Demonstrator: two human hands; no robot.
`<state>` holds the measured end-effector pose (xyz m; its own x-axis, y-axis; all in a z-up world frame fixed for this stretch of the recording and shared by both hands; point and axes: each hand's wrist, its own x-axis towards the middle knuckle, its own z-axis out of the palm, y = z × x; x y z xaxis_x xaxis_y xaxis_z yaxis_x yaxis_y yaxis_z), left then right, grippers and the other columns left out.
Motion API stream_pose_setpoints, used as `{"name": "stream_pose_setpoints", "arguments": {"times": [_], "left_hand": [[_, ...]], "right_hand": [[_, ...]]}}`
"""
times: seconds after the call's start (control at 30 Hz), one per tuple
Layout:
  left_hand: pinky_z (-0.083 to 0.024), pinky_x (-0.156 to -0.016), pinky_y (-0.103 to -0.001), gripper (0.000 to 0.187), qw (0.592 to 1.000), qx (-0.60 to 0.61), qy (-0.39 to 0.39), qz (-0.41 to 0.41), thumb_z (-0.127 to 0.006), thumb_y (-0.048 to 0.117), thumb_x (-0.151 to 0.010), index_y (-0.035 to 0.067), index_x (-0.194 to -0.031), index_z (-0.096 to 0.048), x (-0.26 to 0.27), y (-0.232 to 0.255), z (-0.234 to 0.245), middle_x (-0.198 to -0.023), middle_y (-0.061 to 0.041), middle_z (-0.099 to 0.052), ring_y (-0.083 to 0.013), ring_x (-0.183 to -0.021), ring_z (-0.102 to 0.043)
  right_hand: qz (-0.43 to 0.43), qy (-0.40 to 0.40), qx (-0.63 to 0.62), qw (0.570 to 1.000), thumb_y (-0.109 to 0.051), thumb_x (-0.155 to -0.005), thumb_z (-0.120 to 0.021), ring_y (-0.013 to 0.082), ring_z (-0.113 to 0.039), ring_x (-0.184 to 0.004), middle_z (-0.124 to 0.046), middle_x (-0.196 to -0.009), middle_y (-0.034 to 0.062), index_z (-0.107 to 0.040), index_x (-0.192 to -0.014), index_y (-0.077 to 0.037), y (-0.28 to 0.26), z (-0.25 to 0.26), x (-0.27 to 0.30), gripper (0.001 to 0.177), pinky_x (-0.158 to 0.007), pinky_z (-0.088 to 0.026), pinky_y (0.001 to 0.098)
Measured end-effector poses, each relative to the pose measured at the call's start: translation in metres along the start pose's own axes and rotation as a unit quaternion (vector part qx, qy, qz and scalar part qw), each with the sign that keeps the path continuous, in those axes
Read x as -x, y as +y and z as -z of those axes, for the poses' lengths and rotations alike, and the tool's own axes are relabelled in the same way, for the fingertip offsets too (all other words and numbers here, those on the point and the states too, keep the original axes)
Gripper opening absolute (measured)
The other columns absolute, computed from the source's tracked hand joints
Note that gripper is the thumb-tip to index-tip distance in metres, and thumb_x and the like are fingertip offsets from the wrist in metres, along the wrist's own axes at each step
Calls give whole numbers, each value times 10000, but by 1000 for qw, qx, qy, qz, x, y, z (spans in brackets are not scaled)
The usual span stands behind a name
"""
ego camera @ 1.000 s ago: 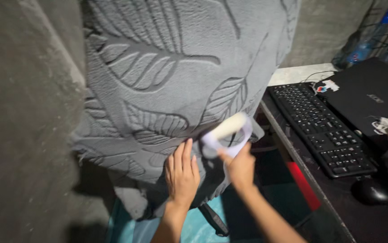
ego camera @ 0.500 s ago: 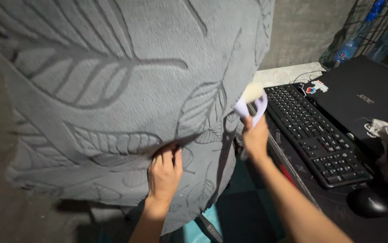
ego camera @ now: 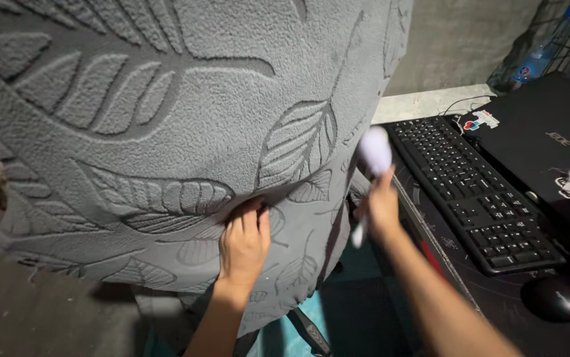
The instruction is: The person uses a lint roller on a chair cover, puts away a neck pillow and bottle, moves a cat, wipes a surface with a cloth, and types on a keyboard.
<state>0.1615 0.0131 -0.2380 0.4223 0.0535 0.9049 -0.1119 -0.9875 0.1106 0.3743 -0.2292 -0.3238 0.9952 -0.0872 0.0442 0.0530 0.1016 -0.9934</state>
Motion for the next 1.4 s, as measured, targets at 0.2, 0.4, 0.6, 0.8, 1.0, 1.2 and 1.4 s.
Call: {"name": "stream_pose_setpoints", "arguments": {"times": [0.2, 0.4, 0.6, 0.8, 1.0, 1.2, 1.4], "left_hand": [[-567, -744, -433, 323, 997, -22, -64, 27, -694, 167, -983, 47, -1270, -607, 11, 7, 5, -969, -163, -667, -362, -877, -682], [-556, -857, -426, 414, 989, 113, -88, -17, -606, 14, -964, 27, -1372, -538, 38, 20, 28, -1194, -171, -634, -360, -1072, -656], [-566, -944, -418, 446, 987, 134, -49, -73, -591, -106, -877, 30, -1302, -605, 67, -1, 63, -1235, -161, -628, -349, -1108, -667], [-551, -932, -414, 373, 995, -1, 45, -92, -690, -96, -862, 74, -1194, -685, 128, -32, 80, -1246, -146, -608, -333, -1098, -636], [-450, -994, -469, 567, 981, 17, 109, 157, -875, 183, -830, 3, -1238, -525, 181, -55, 83, -1222, -203, -418, -377, -1122, -508], [-411, -1069, -497, 543, 963, 99, 84, 236, -793, 166, -887, -6, -1314, -504, 213, -64, 72, -1307, -225, -441, -405, -1222, -488], [-372, -1132, -513, 708, 974, 82, 79, 198, -696, 112, -947, -45, -1555, -369, 253, -45, 41, -1436, -303, -358, -438, -1323, -428]], "right_hand": [[71, 31, 107, 991, -454, -1109, -297, 235, -548, -468, -525, -572, 94, -560, -834, -23, 50, -20, 57, 575, -449, -454, 404], [54, -13, 237, 970, -360, -844, -708, 323, -748, -941, -759, -983, 213, -562, -1318, -46, 116, -7, 216, 587, -788, -564, 424], [144, -48, 191, 970, -372, -674, -876, 279, -807, -801, -780, -860, 179, -575, -1249, -32, 47, -65, 240, 733, -698, -602, 378], [91, -34, 153, 983, -341, -625, -863, 291, -811, -758, -787, -849, 158, -521, -1315, -19, 131, -76, 306, 835, -667, -613, 385], [102, -109, 311, 938, -441, -610, -939, 384, -750, -776, -781, -823, 166, -462, -1332, -14, 201, -69, 323, 965, -638, -557, 441], [299, -29, 239, 923, -506, -627, -903, 391, -694, -644, -689, -713, 192, -520, -1110, 6, 231, -120, 310, 801, -551, -535, 431], [-99, -120, 434, 888, -493, -768, -814, 364, -773, -680, -777, -795, 198, -463, -1247, -15, 300, -34, 308, 763, -653, -574, 442]]}}
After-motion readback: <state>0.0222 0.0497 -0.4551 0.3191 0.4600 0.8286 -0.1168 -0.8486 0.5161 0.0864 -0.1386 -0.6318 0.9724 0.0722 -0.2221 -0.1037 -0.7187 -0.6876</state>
